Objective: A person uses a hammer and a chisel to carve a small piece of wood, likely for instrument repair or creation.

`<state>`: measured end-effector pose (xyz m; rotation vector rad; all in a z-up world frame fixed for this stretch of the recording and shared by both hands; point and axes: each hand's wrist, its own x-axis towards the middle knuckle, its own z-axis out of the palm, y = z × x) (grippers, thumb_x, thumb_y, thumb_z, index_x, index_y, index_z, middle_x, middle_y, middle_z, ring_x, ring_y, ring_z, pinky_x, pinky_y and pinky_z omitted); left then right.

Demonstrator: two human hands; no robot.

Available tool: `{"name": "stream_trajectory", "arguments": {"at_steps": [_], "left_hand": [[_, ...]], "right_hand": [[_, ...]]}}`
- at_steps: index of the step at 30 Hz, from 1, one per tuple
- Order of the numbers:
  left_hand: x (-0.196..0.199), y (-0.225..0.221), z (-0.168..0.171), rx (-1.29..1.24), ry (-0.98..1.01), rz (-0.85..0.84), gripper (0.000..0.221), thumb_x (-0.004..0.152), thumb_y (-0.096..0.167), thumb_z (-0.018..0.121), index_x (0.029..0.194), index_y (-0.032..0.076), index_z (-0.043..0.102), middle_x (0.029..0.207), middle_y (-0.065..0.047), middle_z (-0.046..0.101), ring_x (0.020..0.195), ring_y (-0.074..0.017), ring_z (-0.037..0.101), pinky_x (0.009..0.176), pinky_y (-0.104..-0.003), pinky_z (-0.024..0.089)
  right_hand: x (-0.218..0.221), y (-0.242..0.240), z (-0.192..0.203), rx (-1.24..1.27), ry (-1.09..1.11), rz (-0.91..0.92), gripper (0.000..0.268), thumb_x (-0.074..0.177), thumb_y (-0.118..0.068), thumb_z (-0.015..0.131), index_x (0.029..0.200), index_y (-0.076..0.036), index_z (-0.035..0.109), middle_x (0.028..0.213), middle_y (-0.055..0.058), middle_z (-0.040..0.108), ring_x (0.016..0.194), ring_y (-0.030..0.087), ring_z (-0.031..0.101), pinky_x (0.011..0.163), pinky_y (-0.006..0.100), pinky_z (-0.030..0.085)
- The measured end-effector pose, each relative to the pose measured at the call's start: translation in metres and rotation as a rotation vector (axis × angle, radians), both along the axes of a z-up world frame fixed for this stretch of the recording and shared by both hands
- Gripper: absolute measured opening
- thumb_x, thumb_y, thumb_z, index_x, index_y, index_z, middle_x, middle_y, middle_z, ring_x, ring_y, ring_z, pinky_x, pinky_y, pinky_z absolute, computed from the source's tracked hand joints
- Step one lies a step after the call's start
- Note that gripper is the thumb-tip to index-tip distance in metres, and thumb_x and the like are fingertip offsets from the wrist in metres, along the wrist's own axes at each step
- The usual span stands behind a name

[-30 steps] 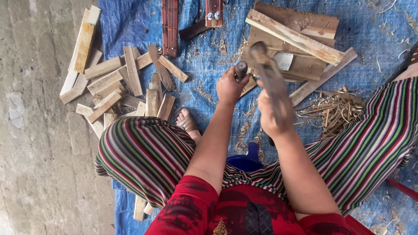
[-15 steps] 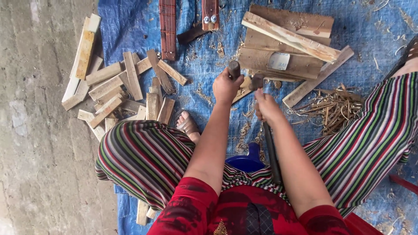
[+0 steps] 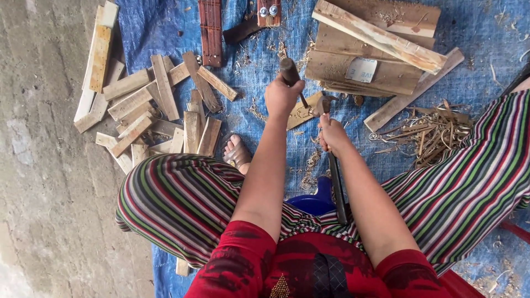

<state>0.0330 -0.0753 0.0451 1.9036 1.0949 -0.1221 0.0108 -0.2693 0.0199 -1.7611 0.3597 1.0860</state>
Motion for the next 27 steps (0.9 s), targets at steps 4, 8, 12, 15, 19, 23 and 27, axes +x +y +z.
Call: {"name": "stream_trajectory", "arguments": {"at_steps": [4,8,12,15,19,23,27], "left_hand": [[-0.005,0.027,-0.034,-0.068,0.005,0.117,0.030,0.085,0.040,0.075,0.110,0.023,0.073,0.096,-0.002,0.080,0.085,-0.0178,0.078,0.078,-0.033,0.065],[-0.022,0.043,-0.023,-0.220,-0.054,0.402,0.041,0.082,0.033,0.077,0.117,0.013,0.072,0.104,-0.012,0.077,0.088,-0.0218,0.078,0.074,-0.032,0.069],[-0.036,0.043,-0.006,-0.338,-0.131,0.662,0.050,0.083,0.024,0.079,0.126,0.001,0.066,0.122,-0.023,0.068,0.104,-0.0316,0.074,0.074,-0.031,0.071],[-0.041,0.038,-0.011,-0.353,-0.131,0.774,0.047,0.087,0.024,0.076,0.126,0.000,0.065,0.122,-0.022,0.066,0.106,-0.0300,0.073,0.075,-0.032,0.072],[-0.043,0.020,-0.022,-0.282,-0.167,0.768,0.049,0.087,0.025,0.076,0.126,-0.001,0.064,0.120,-0.022,0.067,0.105,-0.0286,0.073,0.081,-0.029,0.070],[-0.038,0.001,-0.016,-0.044,-0.213,0.388,0.036,0.084,0.033,0.077,0.112,0.011,0.074,0.106,-0.012,0.078,0.110,-0.0273,0.073,0.104,-0.049,0.054],[-0.027,-0.009,-0.008,0.044,-0.249,0.211,0.031,0.083,0.033,0.075,0.104,0.011,0.075,0.095,-0.011,0.080,0.098,-0.0285,0.076,0.097,-0.050,0.058]], "right_hand": [[-0.003,0.002,0.013,-0.016,0.004,-0.008,0.060,0.111,-0.048,0.035,0.125,0.007,0.053,0.062,0.006,0.048,0.042,0.016,0.050,0.037,0.034,0.043],[-0.003,0.000,0.009,-0.003,-0.013,0.000,0.059,0.112,-0.048,0.036,0.123,0.007,0.053,0.057,0.007,0.047,0.038,0.018,0.048,0.035,0.033,0.040],[-0.003,0.001,0.010,-0.026,-0.027,-0.002,0.056,0.112,-0.045,0.036,0.119,0.006,0.055,0.063,0.009,0.051,0.041,0.017,0.049,0.035,0.034,0.042],[-0.004,-0.002,0.004,-0.041,-0.045,-0.002,0.052,0.111,-0.044,0.038,0.117,0.004,0.057,0.065,0.013,0.054,0.042,0.019,0.053,0.035,0.035,0.045],[-0.003,0.001,0.008,-0.037,-0.048,-0.019,0.051,0.111,-0.043,0.040,0.117,0.004,0.057,0.066,0.012,0.055,0.042,0.020,0.054,0.035,0.035,0.045],[-0.006,0.001,0.014,-0.042,-0.046,-0.033,0.049,0.111,-0.042,0.039,0.115,0.004,0.056,0.062,0.010,0.052,0.039,0.019,0.052,0.033,0.034,0.044],[-0.003,0.000,0.006,-0.019,-0.053,-0.017,0.051,0.112,-0.042,0.037,0.115,0.005,0.056,0.063,0.012,0.053,0.042,0.021,0.054,0.034,0.035,0.045]]}}
